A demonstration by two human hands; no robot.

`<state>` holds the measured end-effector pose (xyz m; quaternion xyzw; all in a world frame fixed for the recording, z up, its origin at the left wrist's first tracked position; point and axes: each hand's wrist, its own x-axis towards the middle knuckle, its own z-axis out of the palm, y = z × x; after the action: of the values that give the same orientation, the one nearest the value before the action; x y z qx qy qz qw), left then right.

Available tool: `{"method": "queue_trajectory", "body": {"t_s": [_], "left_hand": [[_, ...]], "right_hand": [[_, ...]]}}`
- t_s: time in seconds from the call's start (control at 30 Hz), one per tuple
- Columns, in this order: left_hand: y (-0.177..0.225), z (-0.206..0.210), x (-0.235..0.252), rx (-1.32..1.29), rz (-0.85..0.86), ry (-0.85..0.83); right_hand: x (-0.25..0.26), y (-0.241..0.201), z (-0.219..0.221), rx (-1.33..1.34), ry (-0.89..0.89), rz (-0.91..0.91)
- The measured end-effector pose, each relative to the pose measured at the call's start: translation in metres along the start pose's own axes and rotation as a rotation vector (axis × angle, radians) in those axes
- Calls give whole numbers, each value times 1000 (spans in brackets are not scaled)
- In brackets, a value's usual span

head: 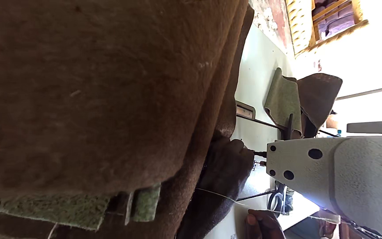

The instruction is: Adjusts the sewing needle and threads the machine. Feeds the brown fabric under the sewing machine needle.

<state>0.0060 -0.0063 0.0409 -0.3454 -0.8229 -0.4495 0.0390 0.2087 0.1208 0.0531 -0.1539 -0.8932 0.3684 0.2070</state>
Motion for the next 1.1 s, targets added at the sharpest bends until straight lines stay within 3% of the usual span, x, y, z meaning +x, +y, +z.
{"method": "queue_trajectory", "body": {"t_s": [0.63,0.83,0.97,1.0,1.1], "left_hand": [[-3,7,2,-10,20,2],[-21,9,-6,-38,111,-145],[-41,28,-23,-37,102,-144],[-51,44,-29,-63,148,-14],[-41,30,-21,-114,98,-52]], "right_hand": [[1,-2,2,-8,18,-16],[1,-1,4,12,33,-39],[1,-1,5,29,55,-48],[1,-1,6,37,59,-49],[1,0,7,57,75,-62]]}}
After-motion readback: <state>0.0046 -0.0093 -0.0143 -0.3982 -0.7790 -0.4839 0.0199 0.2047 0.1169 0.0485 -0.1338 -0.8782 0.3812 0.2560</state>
